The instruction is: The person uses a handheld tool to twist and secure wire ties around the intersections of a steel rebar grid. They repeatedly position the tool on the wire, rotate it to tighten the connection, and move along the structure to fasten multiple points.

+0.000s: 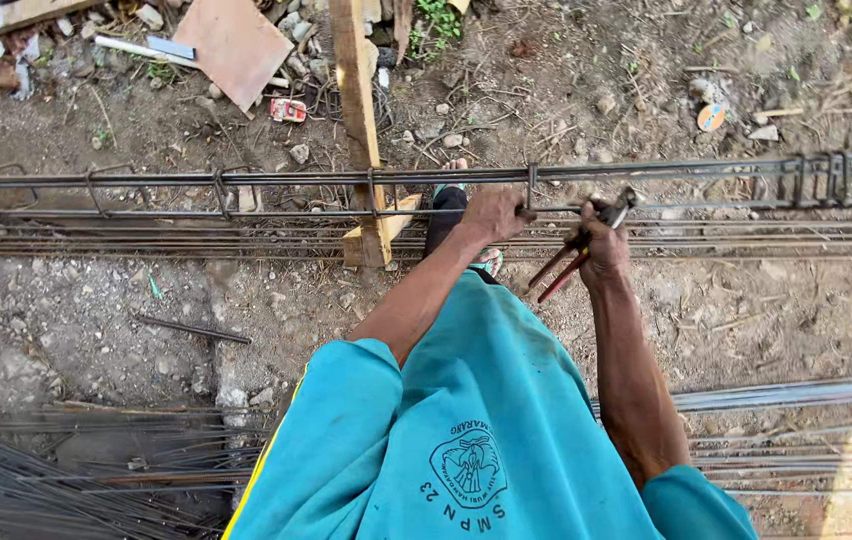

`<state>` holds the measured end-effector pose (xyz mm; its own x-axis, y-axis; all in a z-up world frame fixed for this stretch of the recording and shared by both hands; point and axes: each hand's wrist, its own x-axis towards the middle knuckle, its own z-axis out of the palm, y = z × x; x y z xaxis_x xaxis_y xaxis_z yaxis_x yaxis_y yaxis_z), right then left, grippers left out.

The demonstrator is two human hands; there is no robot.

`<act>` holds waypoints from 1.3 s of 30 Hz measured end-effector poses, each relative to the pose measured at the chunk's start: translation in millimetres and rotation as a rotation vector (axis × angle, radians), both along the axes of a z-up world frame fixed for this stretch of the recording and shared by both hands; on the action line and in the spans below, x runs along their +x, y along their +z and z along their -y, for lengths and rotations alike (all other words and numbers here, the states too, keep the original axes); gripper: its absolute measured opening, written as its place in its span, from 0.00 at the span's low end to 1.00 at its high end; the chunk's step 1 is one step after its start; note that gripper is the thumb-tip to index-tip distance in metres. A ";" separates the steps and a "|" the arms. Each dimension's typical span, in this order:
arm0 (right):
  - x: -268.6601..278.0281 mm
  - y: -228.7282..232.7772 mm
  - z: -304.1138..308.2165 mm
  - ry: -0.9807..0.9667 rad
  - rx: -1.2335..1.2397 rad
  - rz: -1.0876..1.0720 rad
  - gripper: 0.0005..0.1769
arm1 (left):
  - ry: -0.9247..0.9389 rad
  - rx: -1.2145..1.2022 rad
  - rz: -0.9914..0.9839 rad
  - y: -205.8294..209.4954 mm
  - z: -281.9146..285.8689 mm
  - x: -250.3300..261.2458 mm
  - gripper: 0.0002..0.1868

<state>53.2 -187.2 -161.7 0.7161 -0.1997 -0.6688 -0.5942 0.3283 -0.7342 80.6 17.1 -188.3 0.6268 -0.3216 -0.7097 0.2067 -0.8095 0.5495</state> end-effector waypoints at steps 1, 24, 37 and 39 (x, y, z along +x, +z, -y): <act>-2.1 1.6 1.4 0.057 -0.049 0.015 0.16 | 0.038 0.006 0.187 -32.1 4.8 -9.5 0.23; -48.7 -12.2 21.2 0.737 -0.703 -0.025 0.15 | 0.175 0.040 0.663 -66.6 10.2 -42.0 0.14; -24.2 -63.0 -14.2 0.587 -0.471 0.227 0.05 | 0.685 -0.199 0.404 -57.6 23.0 -34.3 0.13; -27.0 -73.7 -15.7 0.565 -0.464 0.219 0.05 | 0.863 -0.342 0.309 -59.1 26.0 -32.1 0.12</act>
